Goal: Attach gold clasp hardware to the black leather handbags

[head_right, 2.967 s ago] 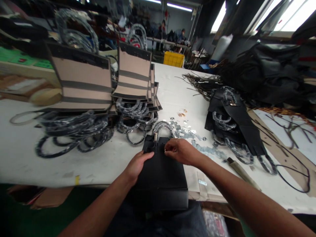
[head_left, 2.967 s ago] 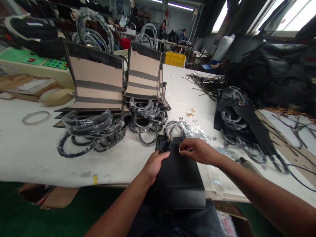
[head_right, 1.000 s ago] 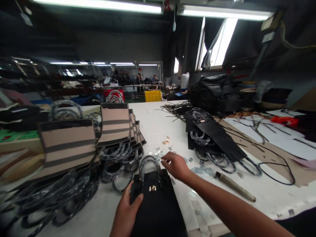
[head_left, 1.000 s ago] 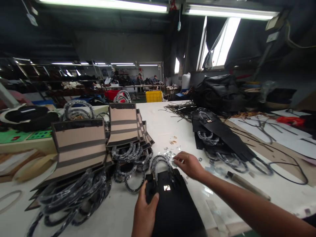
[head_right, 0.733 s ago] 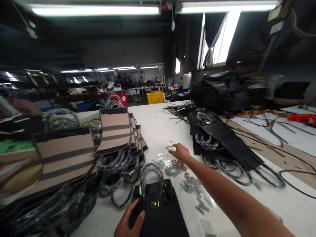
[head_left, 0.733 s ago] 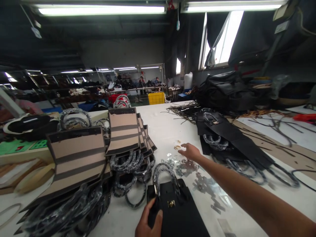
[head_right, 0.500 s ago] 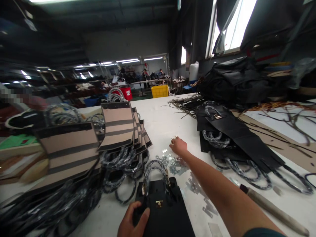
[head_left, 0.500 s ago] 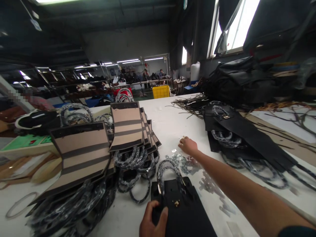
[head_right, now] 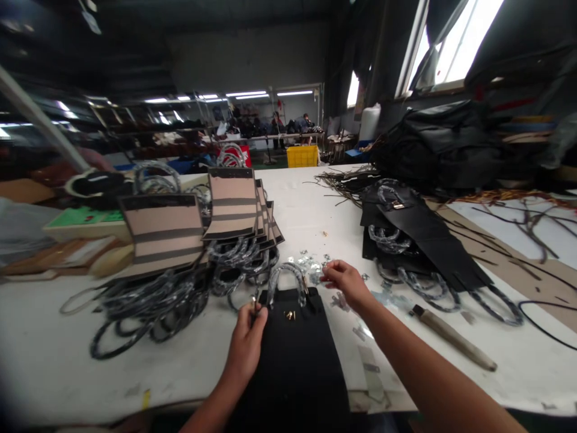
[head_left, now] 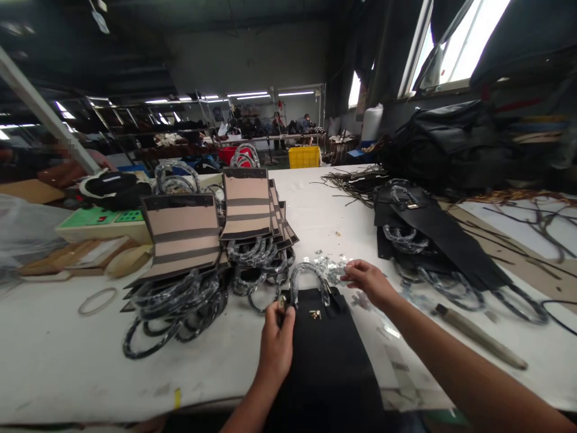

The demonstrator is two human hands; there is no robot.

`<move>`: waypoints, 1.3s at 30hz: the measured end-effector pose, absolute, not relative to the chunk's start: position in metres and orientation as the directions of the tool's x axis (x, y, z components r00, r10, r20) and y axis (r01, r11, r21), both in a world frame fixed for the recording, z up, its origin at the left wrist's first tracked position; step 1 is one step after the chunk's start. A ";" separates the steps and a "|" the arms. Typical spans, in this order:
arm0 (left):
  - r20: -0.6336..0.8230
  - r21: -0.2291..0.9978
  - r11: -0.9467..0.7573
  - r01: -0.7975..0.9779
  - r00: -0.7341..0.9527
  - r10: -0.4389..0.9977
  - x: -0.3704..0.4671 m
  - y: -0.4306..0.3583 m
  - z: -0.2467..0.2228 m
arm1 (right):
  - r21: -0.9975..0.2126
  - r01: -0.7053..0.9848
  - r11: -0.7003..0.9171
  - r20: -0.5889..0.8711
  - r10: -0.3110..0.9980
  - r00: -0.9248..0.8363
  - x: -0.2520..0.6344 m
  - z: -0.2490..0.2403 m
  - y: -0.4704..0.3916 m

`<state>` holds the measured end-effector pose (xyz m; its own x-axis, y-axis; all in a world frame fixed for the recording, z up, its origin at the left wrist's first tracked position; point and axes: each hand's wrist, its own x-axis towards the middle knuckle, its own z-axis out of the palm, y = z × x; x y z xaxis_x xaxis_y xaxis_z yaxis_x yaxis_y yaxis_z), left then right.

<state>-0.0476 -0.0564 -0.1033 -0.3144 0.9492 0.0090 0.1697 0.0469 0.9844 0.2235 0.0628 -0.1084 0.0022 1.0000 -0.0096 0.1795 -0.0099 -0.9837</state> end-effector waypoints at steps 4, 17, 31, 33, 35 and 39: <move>-0.052 0.997 0.070 0.031 -0.403 0.914 -0.049 -0.059 -0.105 | -0.985 0.112 -0.131 -0.131 0.991 0.004 0.239 -0.127 -0.005; -0.474 0.742 0.330 -0.583 -0.109 0.874 -0.039 -0.084 -0.096 | -0.988 -0.092 -0.124 -0.121 0.992 -0.040 0.224 -0.076 -0.064; -0.372 0.836 0.129 -0.533 -0.378 0.848 -0.037 -0.091 -0.122 | -0.690 0.583 0.429 0.294 0.902 -0.316 0.112 -0.087 -0.082; -0.326 0.849 0.094 -0.520 -0.375 0.868 -0.037 -0.092 -0.125 | -0.630 0.663 0.404 0.252 0.914 -0.317 0.119 -0.084 -0.083; -0.292 0.861 0.072 -0.503 -0.374 0.880 -0.036 -0.092 -0.126 | -0.631 0.684 0.367 0.186 0.927 -0.326 0.124 -0.080 -0.084; -0.278 0.870 0.068 -0.489 -0.371 0.886 -0.033 -0.094 -0.124 | -0.819 0.542 0.188 0.062 0.968 -0.242 0.116 -0.078 -0.084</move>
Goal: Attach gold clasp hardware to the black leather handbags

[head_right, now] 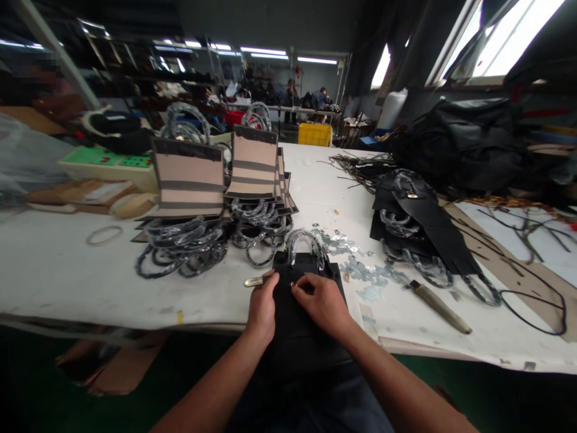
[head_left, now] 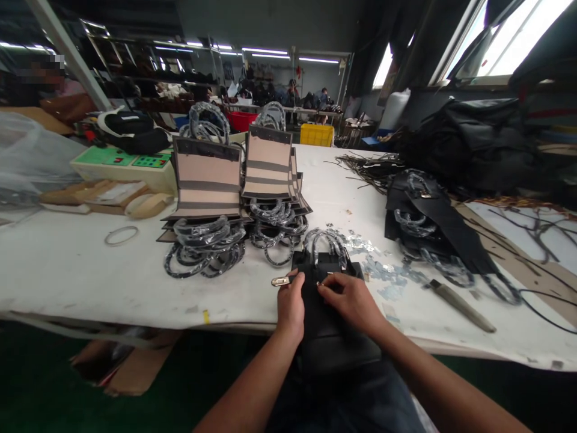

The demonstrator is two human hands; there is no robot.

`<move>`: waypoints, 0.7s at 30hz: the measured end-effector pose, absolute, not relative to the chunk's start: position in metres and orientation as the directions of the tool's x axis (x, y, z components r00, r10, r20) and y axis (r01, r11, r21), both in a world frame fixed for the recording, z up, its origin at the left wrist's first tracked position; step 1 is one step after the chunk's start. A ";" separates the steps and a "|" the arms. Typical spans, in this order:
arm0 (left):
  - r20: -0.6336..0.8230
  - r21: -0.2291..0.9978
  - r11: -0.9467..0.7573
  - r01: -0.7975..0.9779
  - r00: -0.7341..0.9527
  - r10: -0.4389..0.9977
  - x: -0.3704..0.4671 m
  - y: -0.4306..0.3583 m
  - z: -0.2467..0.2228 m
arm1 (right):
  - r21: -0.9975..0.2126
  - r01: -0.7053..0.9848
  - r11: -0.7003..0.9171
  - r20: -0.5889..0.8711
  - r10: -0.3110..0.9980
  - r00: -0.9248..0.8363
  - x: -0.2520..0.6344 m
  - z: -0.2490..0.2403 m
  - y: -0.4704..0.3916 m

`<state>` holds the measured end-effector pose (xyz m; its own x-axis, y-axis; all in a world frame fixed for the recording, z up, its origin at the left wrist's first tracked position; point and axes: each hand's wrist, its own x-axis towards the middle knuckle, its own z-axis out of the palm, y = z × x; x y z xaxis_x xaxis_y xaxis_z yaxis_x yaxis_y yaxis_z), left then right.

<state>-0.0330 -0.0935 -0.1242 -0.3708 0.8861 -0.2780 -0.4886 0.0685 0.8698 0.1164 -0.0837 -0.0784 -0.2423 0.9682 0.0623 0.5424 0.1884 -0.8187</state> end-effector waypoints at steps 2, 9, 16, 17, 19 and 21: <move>-0.271 0.872 0.063 -0.485 -0.371 0.888 -0.033 -0.094 -0.125 | -0.897 0.432 0.099 0.030 0.986 -0.164 0.107 -0.084 -0.084; -0.235 0.879 0.016 -0.476 -0.405 0.884 -0.034 -0.095 -0.127 | -0.831 0.516 0.210 0.222 0.974 -0.038 0.090 -0.100 -0.088; -0.238 0.887 0.031 -0.461 -0.398 0.886 -0.035 -0.097 -0.130 | -0.795 0.554 0.247 0.254 0.965 -0.066 0.090 -0.096 -0.089; -0.235 0.887 0.030 -0.461 -0.394 0.888 -0.035 -0.097 -0.130 | -0.790 0.559 0.251 0.255 0.964 -0.073 0.090 -0.096 -0.089; -0.219 0.892 0.020 -0.452 -0.392 0.893 -0.034 -0.098 -0.131 | -0.782 0.569 0.254 0.253 0.964 -0.083 0.090 -0.095 -0.091; -0.202 0.898 0.009 -0.440 -0.393 0.897 -0.034 -0.098 -0.131 | -0.778 0.578 0.248 0.247 0.966 -0.082 0.091 -0.094 -0.091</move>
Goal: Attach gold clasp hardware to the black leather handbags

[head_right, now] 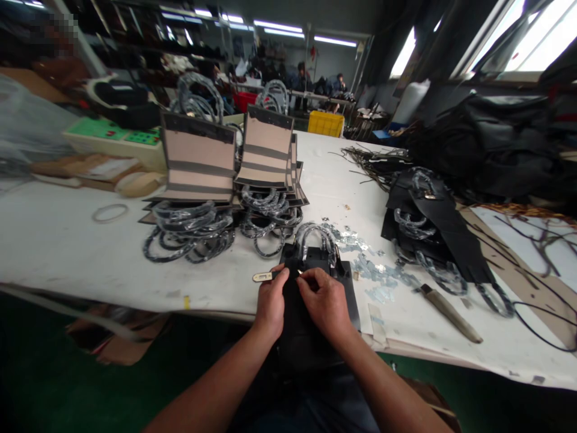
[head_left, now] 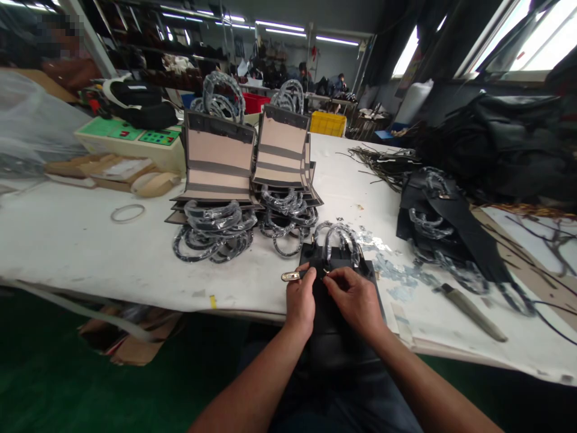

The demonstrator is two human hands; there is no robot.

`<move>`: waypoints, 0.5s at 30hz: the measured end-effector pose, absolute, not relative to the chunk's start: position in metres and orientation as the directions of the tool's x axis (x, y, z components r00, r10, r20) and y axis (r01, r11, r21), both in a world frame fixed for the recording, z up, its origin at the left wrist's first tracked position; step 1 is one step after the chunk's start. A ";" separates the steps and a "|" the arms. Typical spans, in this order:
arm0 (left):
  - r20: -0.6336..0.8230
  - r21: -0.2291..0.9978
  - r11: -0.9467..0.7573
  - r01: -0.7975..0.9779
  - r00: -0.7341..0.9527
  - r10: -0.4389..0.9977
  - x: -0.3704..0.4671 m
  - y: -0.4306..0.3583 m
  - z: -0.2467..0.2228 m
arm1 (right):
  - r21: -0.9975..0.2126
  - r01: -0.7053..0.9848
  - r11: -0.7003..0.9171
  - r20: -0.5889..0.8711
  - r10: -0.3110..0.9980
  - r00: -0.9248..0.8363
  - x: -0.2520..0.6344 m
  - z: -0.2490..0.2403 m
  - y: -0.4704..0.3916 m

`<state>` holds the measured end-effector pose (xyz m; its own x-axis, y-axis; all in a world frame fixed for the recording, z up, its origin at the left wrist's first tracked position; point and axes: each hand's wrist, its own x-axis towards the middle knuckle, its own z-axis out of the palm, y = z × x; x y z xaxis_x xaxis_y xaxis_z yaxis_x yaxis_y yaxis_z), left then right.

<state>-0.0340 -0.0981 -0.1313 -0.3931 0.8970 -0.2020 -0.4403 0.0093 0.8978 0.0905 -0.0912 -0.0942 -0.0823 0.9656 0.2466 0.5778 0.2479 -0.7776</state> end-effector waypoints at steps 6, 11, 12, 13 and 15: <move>-0.134 0.920 -0.021 -0.391 -0.364 0.922 -0.035 -0.100 -0.135 | -0.759 0.608 0.234 0.242 0.968 -0.069 0.088 -0.091 -0.087; -0.087 0.931 -0.049 -0.362 -0.348 0.934 -0.036 -0.102 -0.135 | -0.750 0.620 0.231 0.222 0.971 -0.093 0.084 -0.092 -0.085; -0.080 0.929 -0.055 -0.366 -0.344 0.936 -0.036 -0.102 -0.135 | -0.759 0.612 0.222 0.213 0.973 -0.088 0.084 -0.093 -0.084; -0.072 0.928 -0.060 -0.369 -0.336 0.939 -0.035 -0.103 -0.135 | -0.769 0.601 0.217 0.208 0.974 -0.084 0.084 -0.093 -0.084; -0.056 0.929 -0.069 -0.364 -0.323 0.945 -0.035 -0.103 -0.136 | -0.776 0.590 0.224 0.211 0.973 -0.092 0.085 -0.094 -0.084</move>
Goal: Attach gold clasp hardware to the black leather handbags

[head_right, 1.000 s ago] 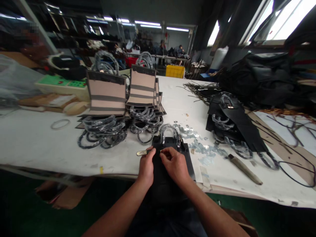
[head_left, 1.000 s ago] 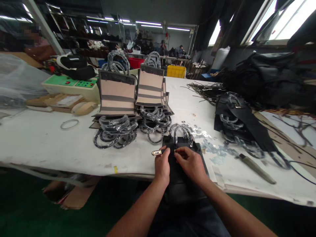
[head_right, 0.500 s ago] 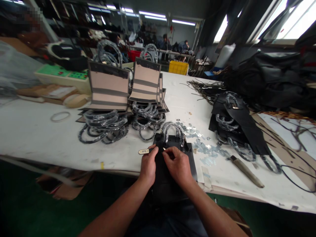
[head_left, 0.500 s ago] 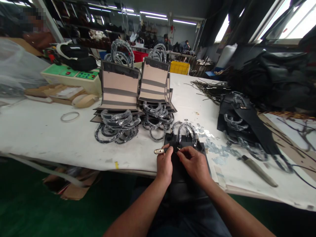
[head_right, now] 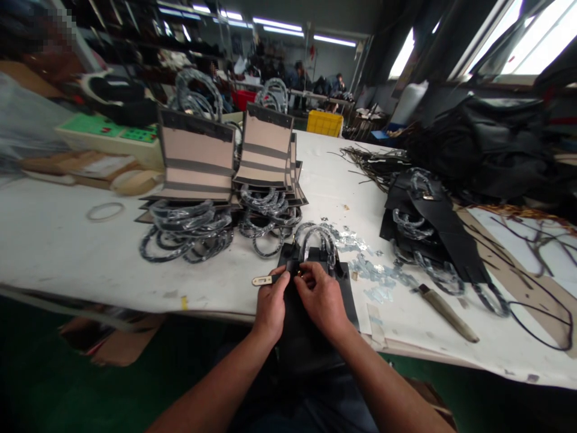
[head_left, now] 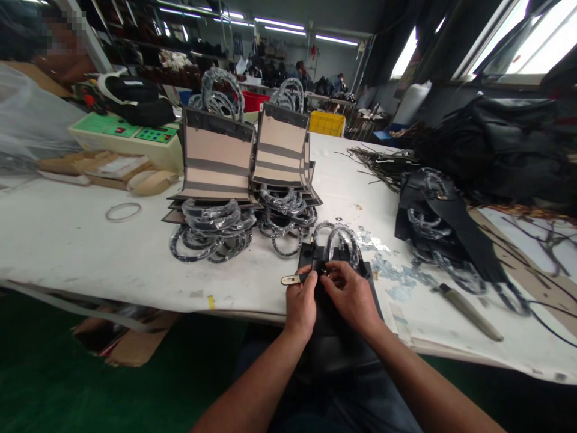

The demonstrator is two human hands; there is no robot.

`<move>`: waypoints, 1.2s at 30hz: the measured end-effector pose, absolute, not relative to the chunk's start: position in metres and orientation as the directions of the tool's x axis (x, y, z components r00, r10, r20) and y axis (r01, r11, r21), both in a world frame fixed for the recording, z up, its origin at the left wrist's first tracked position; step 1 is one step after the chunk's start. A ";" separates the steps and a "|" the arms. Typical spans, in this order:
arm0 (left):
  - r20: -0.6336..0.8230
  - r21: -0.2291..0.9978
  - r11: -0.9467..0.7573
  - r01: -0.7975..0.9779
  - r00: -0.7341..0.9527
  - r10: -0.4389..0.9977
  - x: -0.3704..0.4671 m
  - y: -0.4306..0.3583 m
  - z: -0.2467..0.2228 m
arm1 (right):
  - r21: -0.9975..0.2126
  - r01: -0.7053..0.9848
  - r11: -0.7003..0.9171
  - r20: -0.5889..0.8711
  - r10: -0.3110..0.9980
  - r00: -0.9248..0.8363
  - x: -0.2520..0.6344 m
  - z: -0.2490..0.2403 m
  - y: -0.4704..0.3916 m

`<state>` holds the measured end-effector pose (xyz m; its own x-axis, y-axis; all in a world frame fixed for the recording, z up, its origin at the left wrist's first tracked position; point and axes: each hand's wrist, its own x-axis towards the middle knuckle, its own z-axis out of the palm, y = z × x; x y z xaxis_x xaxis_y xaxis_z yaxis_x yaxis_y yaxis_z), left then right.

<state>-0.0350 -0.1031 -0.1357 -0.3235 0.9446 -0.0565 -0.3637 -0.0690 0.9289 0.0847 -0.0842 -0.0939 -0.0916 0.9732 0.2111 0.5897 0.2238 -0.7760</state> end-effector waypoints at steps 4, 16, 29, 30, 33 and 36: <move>-0.049 0.939 -0.068 -0.337 -0.327 0.944 -0.035 -0.103 -0.138 | -0.743 0.616 0.260 0.208 0.966 -0.156 0.087 -0.091 -0.082; 0.064 0.989 -0.109 -0.099 -0.376 0.924 -0.034 -0.103 -0.144 | -0.706 0.665 0.244 0.083 0.961 -0.264 0.091 -0.084 -0.069; 0.054 0.976 -0.114 -0.187 -0.302 0.952 -0.040 -0.105 -0.138 | -0.885 0.439 0.154 0.103 0.985 -0.139 0.090 -0.097 -0.083; 0.043 0.974 -0.107 -0.201 -0.298 0.954 -0.040 -0.104 -0.138 | -0.882 0.443 0.160 0.111 0.985 -0.134 0.089 -0.098 -0.083; -0.003 0.973 -0.070 -0.220 -0.316 0.949 -0.039 -0.101 -0.138 | -0.875 0.455 0.169 0.134 0.985 -0.107 0.083 -0.100 -0.079; -0.049 0.969 -0.031 -0.245 -0.315 0.948 -0.038 -0.098 -0.136 | -0.876 0.444 0.189 0.168 0.982 -0.088 0.081 -0.096 -0.082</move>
<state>-0.0375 -0.0976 -0.1365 -0.3147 0.9479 -0.0490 -0.2447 -0.0311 0.9691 0.0806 -0.0815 -0.0963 -0.0878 0.9819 0.1679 0.4441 0.1894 -0.8757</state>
